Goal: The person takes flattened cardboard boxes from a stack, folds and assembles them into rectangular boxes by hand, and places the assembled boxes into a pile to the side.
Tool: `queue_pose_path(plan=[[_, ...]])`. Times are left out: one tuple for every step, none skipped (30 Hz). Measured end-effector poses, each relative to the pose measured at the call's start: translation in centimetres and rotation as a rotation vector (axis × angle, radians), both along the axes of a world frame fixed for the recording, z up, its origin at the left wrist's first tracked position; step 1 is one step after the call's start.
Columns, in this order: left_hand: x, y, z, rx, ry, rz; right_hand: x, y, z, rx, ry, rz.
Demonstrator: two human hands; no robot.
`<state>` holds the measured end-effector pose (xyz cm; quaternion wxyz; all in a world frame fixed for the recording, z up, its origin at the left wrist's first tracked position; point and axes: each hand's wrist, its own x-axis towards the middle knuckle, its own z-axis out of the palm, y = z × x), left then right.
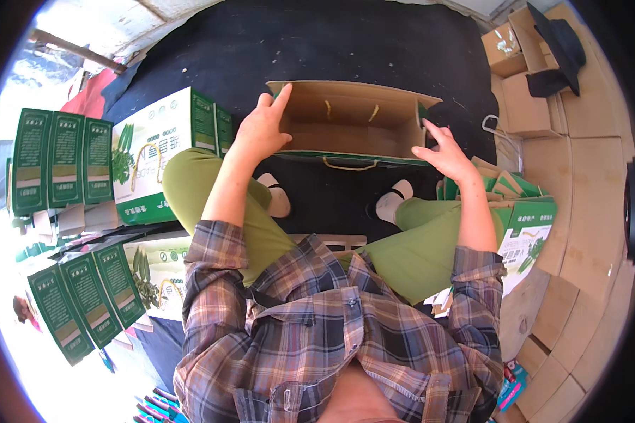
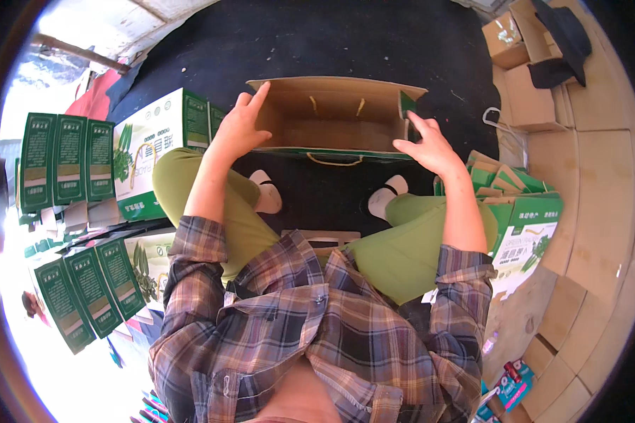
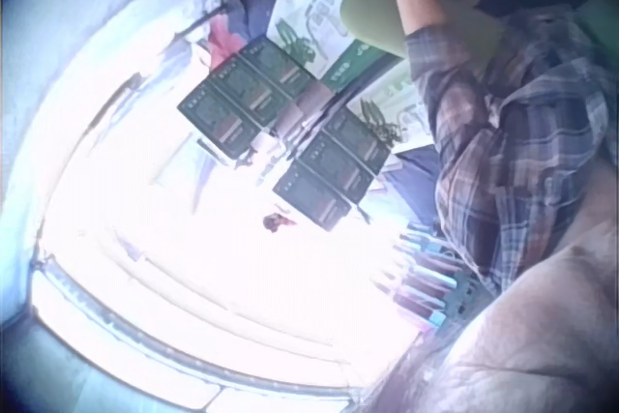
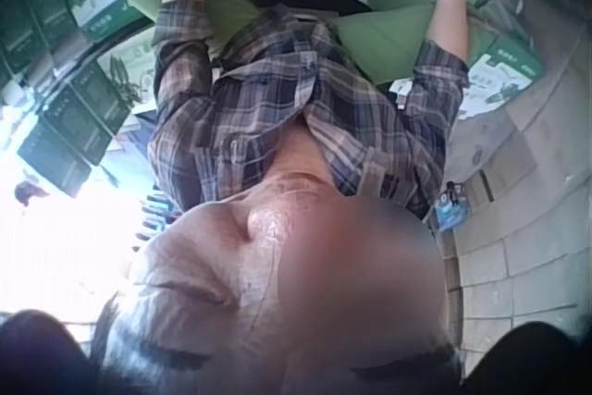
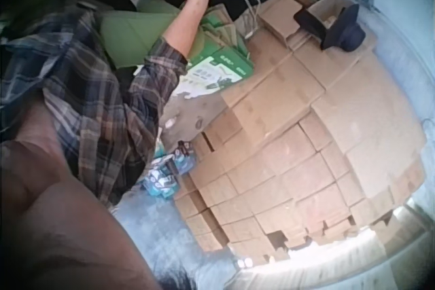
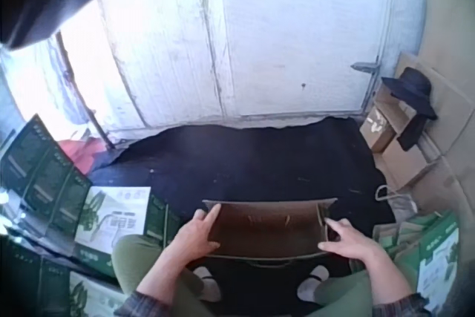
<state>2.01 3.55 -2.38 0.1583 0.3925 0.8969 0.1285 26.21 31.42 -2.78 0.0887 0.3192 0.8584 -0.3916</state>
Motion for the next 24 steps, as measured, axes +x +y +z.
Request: queue_pose_path(plan=[[0.0, -0.2, -0.2, 0.110, -0.065, -0.014, -0.2, -0.1, -0.1, -0.019, 0.002, 0.013], [0.0, -0.2, -0.4, 0.219, -0.132, -0.027, -0.3, 0.0, -0.1, -0.016, -0.004, 0.002], [0.0, -0.2, -0.5, 0.245, -0.224, -0.011, -0.5, -0.1, -0.1, -0.049, 0.009, 0.002], [-0.1, -0.1, -0.7, 0.245, -0.228, -0.016, -0.6, 0.1, -0.2, -0.083, 0.022, 0.002], [-0.3, -0.1, -1.0, 0.284, -0.339, 0.003, -0.7, 0.4, -0.5, -0.075, 0.026, 0.000], [-0.4, 0.0, -1.5, 0.323, -0.452, 0.018, -0.5, 1.0, -1.2, -0.074, 0.022, -0.009], [-0.6, -0.1, -1.8, 0.322, -0.453, 0.015, -0.5, 1.6, -1.9, -0.133, 0.061, -0.053], [-0.8, -0.3, -2.1, 0.373, -0.524, 0.009, -0.3, 2.1, -2.5, -0.193, 0.101, -0.097], [-0.9, -0.6, -2.1, 0.422, -0.594, 0.011, -0.6, 1.8, -1.5, -0.252, 0.060, -0.089], [-1.0, -0.9, -2.1, 0.418, -0.594, 0.015, -0.8, 1.6, -1.3, -0.257, 0.059, -0.087], [-1.1, -1.4, -2.1, 0.419, -0.633, 0.004, -0.9, 1.4, -1.3, -0.309, 0.060, -0.125], [-1.1, -1.7, -2.0, 0.420, -0.672, -0.009, -1.0, 1.3, -1.1, -0.359, 0.062, -0.165], [-0.9, -1.8, -2.0, 0.417, -0.670, -0.006, -0.9, 1.2, -0.9, -0.363, 0.063, -0.163], [-0.7, -1.9, -2.0, 0.454, -0.703, 0.002, -0.8, 1.1, -0.7, -0.379, 0.075, -0.181], [-0.5, -2.0, -1.9, 0.492, -0.731, 0.011, -0.8, 1.0, -0.6, -0.396, 0.090, -0.196], [-0.5, -2.2, -2.1, 0.491, -0.726, 0.017, -0.9, 1.0, -0.6, -0.400, 0.092, -0.190], [-0.5, -2.3, -2.4, 0.501, -0.706, 0.001, -1.0, 1.0, -0.6, -0.405, 0.099, -0.190], [-0.3, -2.1, -2.4, 0.513, -0.692, -0.020, -0.8, 1.3, -0.7, -0.405, 0.103, -0.198], [0.0, -2.0, -2.2, 0.488, -0.645, 0.001, -0.6, 1.6, -1.0, -0.405, 0.103, -0.197], [0.0, -1.8, -2.4, 0.488, -0.646, 0.001, -0.4, 1.9, -1.5, -0.408, 0.106, -0.184], [0.0, -1.8, -2.5, 0.434, -0.550, -0.011, -0.6, 1.9, -1.5, -0.414, 0.109, -0.165], [0.0, -1.8, -2.6, 0.379, -0.455, -0.023, -0.7, 1.8, -1.6, -0.415, 0.110, -0.159], [0.1, -2.0, -2.7, 0.368, -0.495, 0.026, -0.7, 1.7, -1.5, -0.396, 0.102, -0.152], [0.0, -2.1, -2.9, 0.370, -0.494, 0.029, -0.6, 1.7, -1.5, -0.375, 0.094, -0.148]])
